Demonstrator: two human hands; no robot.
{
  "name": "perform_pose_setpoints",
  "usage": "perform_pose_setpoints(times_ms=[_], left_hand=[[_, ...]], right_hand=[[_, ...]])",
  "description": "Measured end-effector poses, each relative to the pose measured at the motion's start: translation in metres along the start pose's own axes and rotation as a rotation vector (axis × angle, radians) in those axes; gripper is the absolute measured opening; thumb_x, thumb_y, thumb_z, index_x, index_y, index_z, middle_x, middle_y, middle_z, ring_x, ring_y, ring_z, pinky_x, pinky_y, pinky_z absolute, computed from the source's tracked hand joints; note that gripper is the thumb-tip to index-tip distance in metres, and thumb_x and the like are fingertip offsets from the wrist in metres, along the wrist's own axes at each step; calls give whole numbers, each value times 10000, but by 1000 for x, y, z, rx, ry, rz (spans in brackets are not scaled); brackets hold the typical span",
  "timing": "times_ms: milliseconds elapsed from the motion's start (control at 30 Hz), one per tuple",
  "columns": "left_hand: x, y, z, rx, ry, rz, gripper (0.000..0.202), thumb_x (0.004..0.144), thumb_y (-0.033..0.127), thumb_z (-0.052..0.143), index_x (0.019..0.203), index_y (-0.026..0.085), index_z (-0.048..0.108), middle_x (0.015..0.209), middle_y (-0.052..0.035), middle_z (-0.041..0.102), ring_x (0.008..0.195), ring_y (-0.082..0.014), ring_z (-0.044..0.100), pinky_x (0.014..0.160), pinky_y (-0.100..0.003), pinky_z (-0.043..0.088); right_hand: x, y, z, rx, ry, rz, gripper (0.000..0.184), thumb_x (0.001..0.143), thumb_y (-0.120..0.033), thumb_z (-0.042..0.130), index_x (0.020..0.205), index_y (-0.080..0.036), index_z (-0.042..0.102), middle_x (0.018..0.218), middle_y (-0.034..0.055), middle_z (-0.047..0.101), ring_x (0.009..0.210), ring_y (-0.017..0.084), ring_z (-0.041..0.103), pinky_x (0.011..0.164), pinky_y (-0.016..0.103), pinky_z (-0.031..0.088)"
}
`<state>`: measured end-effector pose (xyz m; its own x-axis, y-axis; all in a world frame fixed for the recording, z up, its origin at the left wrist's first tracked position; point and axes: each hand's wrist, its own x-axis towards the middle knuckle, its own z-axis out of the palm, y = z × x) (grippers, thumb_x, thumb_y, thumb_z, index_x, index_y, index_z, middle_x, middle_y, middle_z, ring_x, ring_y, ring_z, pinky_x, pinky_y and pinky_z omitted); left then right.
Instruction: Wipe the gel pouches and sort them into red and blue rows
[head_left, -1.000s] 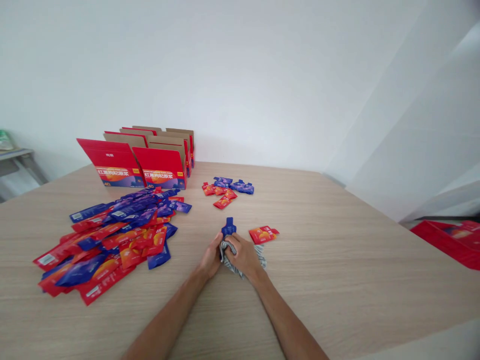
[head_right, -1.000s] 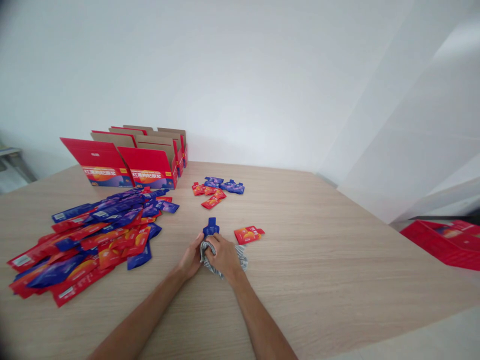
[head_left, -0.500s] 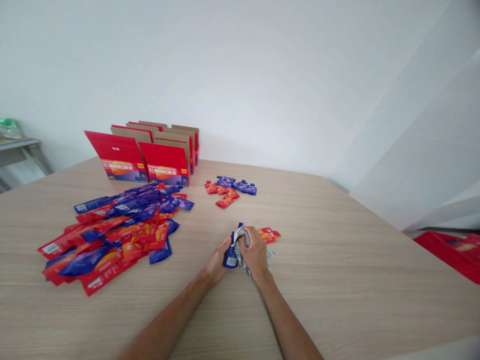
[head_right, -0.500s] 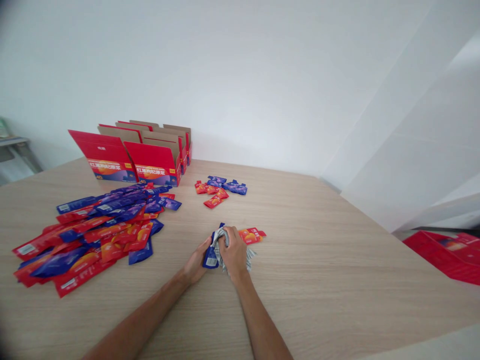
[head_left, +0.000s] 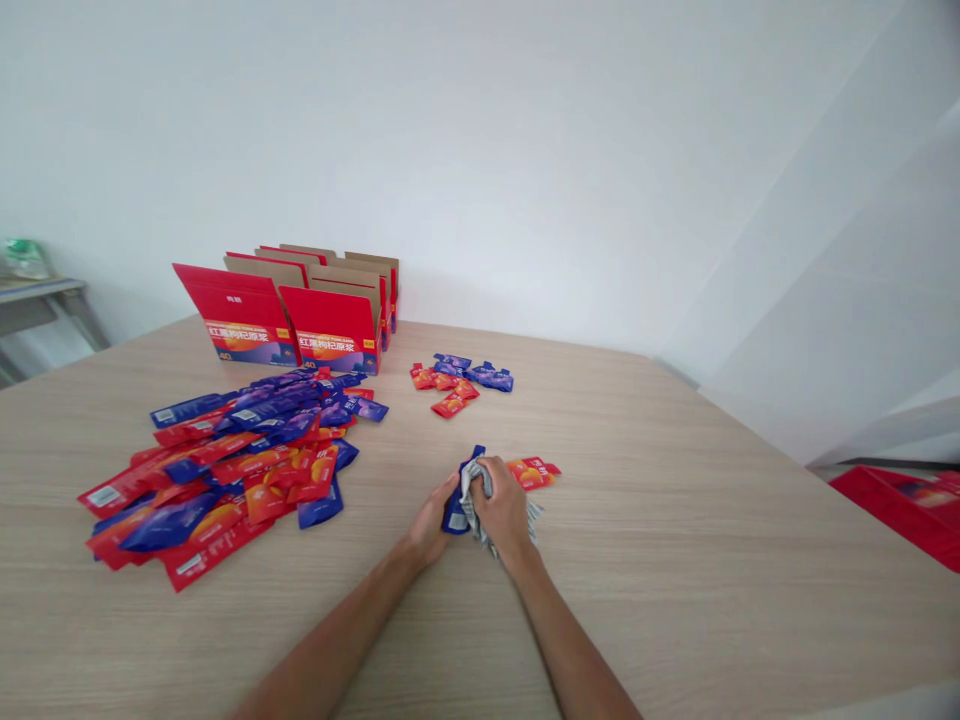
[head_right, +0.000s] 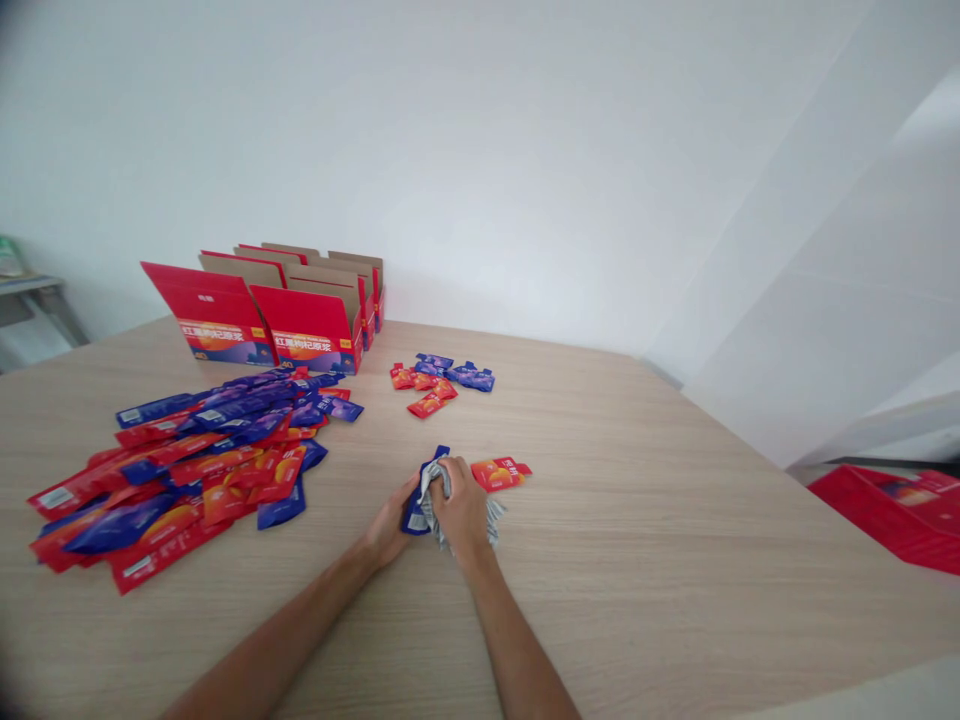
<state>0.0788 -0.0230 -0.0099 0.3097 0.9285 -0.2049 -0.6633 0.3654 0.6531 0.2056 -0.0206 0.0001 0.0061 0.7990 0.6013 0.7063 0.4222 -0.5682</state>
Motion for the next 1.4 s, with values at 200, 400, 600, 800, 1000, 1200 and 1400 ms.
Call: perform_pose_setpoints(times_ms=[200, 400, 600, 800, 1000, 1200, 1400], left_hand=[[1, -7, 3, -45, 22, -6, 257, 853, 385, 749, 987, 167, 753, 987, -65, 790, 975, -240, 736, 921, -326, 549], [13, 18, -15, -46, 170, 34, 338, 865, 486, 683, 878, 154, 741, 865, -106, 781, 935, -271, 747, 865, -334, 572], [7, 9, -9, 38, 86, 77, 369, 771, 478, 790, 935, 149, 757, 912, -85, 784, 986, -269, 728, 878, -328, 550], [1, -5, 1, 66, -61, 79, 418, 765, 494, 816, 990, 144, 767, 990, -77, 786, 1068, -271, 704, 933, -330, 523], [8, 15, -8, 29, 95, 155, 458, 798, 482, 786, 1146, 188, 736, 1096, -80, 768, 1078, -244, 697, 920, -308, 535], [21, 70, -35, 381, 399, 560, 582, 890, 551, 652, 1395, 277, 560, 1187, -66, 682, 1092, -199, 646, 880, -284, 506], [19, 176, -75, 1274, 673, 796, 544, 870, 402, 640, 1366, 189, 574, 1313, -155, 580, 1230, -299, 549, 1093, -446, 438]], right_hand=[[0, 1, -3, 40, -7, 17, 207, 921, -194, 483, 1044, -214, 649, 1005, 66, 705, 940, 221, 668, 850, 314, 509], [-15, -25, 20, -1, -387, -120, 234, 851, -116, 533, 982, -261, 663, 956, 12, 700, 857, 187, 665, 756, 245, 485], [-9, -16, 12, 7, -205, -68, 246, 892, -144, 488, 1044, -242, 656, 1007, 43, 688, 896, 205, 664, 768, 271, 493], [-1, 1, 0, 27, 23, -13, 216, 945, -199, 461, 1054, -209, 647, 993, 73, 688, 945, 225, 660, 848, 321, 514], [-10, -17, 10, 65, -323, -112, 253, 874, -124, 499, 1028, -243, 661, 1003, 35, 704, 911, 206, 675, 803, 274, 506], [-15, -26, 14, 70, -521, -222, 235, 850, -98, 561, 991, -243, 681, 935, 7, 698, 834, 179, 672, 756, 238, 495], [-12, -18, 14, 86, -504, -191, 252, 847, -89, 587, 1031, -231, 685, 986, 18, 706, 874, 178, 684, 793, 242, 506]])
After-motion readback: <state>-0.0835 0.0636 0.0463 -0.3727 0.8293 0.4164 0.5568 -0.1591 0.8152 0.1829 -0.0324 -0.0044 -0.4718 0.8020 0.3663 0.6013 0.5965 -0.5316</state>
